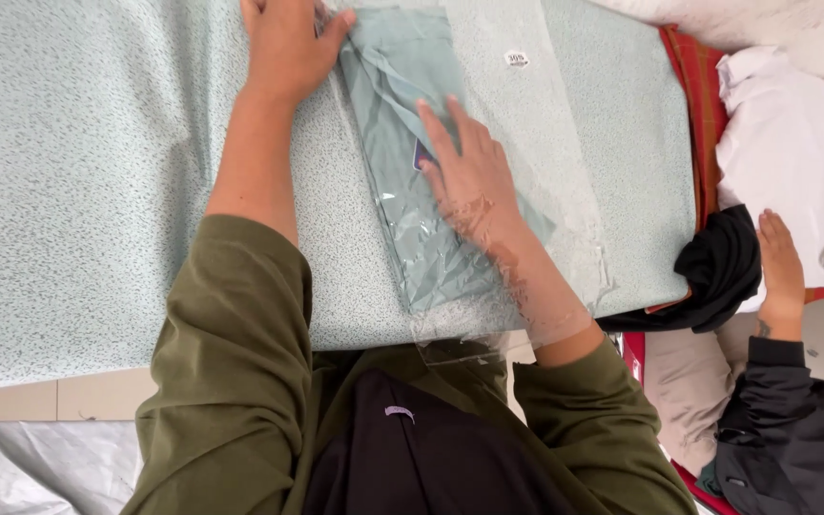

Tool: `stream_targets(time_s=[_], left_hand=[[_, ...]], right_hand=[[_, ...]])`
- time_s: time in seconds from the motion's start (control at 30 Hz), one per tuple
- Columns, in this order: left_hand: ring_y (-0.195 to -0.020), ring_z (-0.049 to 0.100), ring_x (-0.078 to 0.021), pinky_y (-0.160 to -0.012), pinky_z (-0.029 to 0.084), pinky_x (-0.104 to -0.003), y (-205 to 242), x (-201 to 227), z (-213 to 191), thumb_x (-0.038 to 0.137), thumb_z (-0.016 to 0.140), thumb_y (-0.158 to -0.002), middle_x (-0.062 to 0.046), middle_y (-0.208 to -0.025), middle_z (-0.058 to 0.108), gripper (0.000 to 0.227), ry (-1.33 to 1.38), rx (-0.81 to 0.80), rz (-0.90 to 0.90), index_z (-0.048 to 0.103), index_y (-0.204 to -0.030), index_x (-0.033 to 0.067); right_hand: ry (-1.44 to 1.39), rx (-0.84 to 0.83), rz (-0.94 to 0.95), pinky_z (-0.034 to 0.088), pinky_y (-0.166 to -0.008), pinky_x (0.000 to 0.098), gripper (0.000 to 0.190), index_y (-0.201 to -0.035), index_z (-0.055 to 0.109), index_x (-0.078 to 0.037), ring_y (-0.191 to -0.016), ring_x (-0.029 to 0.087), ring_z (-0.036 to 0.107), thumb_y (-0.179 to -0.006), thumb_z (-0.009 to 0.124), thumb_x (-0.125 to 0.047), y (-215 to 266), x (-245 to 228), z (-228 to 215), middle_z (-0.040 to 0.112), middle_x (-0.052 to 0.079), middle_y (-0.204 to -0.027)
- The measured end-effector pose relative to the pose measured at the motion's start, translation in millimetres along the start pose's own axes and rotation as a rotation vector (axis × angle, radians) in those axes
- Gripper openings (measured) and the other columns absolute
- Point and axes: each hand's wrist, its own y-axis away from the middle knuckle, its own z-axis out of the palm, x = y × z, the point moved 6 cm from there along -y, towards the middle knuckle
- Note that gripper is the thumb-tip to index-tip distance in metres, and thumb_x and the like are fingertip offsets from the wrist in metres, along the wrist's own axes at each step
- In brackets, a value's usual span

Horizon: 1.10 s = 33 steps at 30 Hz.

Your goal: The person folds a light green t-shirt on a table, places it into a clear plastic bag, and smooths the package. They then pick up the packaged shirt and place it into a pink laundry basket.

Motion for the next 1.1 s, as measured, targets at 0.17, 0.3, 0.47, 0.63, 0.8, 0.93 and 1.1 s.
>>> stream_targets(time_s=[0.17,0.3,0.47,0.63,0.8,0.93,1.1], left_hand=[[-0.083,0.049,-0.0261,-0.080,0.029,-0.040,0.0,8.0,-3.7,0.023,0.077,-0.098,-0.001,-0.087,0.066,0.042,0.063,-0.110,-0.068,0.054,-0.132,0.0132],[-0.081,0.052,-0.0218,-0.082,0.027,-0.038,0.7,10.6,-5.2,0.018,0.076,-0.095,0.005,-0.079,0.064,0.037,0.106,-0.083,-0.092,0.054,-0.124,0.0219],[-0.079,0.054,-0.0266,-0.080,0.028,-0.041,-0.2,10.5,5.0,0.024,0.078,-0.095,0.003,-0.079,0.069,0.031,0.024,-0.062,-0.061,0.057,-0.115,0.0123],[-0.076,0.052,-0.0224,-0.083,0.027,-0.038,1.4,22.9,-1.6,0.009,0.073,-0.091,0.004,-0.071,0.058,0.034,0.077,-0.060,-0.071,0.053,-0.117,0.0208],[-0.073,0.053,-0.0225,-0.078,0.028,-0.039,-2.2,5.0,14.1,0.015,0.072,-0.098,0.003,-0.074,0.055,0.020,0.078,-0.021,-0.072,0.053,-0.104,0.0158],[-0.071,0.047,-0.0219,-0.077,0.028,-0.040,-0.8,5.7,17.0,0.013,0.074,-0.098,0.002,-0.077,0.051,0.027,0.019,0.001,-0.019,0.048,-0.093,0.0141],[-0.071,0.050,-0.0206,-0.078,0.028,-0.039,-0.1,14.2,7.1,0.010,0.069,-0.096,0.003,-0.074,0.052,0.019,0.047,-0.028,-0.012,0.052,-0.102,0.0159]], right_hand=[[-0.223,-0.166,0.197,0.045,-0.048,0.0417,0.071,-0.161,0.025,-0.032,-0.060,0.026,0.050,-0.100,0.037,0.002,-25.2,9.6,-13.7,0.046,0.016,-0.131],[-0.497,0.249,0.144,0.037,-0.101,0.0457,0.048,-0.149,0.041,-0.015,-0.119,0.034,0.052,-0.103,0.031,-0.006,-21.5,59.8,-20.7,0.050,0.016,-0.128],[-0.317,0.365,0.328,0.043,-0.099,0.0476,0.035,-0.137,0.048,-0.006,-0.118,0.039,0.059,-0.104,0.036,-0.009,-5.1,127.2,-13.6,0.062,0.021,-0.131],[-0.101,-0.031,0.633,0.047,-0.082,0.0637,0.057,-0.161,0.016,-0.015,-0.106,0.045,0.060,-0.110,0.032,-0.035,9.8,100.3,-18.4,0.045,0.020,-0.138],[0.010,-0.195,0.706,0.050,-0.068,0.0592,0.067,-0.165,0.007,-0.020,-0.086,0.045,0.063,-0.109,0.031,-0.047,36.0,81.0,-13.8,0.044,0.020,-0.132],[0.090,-0.048,0.617,0.051,-0.065,0.0575,0.055,-0.157,0.029,-0.006,-0.100,0.043,0.054,-0.108,0.042,-0.026,45.1,89.0,3.1,0.042,0.021,-0.121],[-0.029,0.094,0.259,0.022,-0.126,0.0521,0.047,-0.158,0.028,0.002,-0.154,0.044,0.023,-0.112,0.031,-0.011,42.6,72.6,11.4,0.019,0.028,-0.165]])
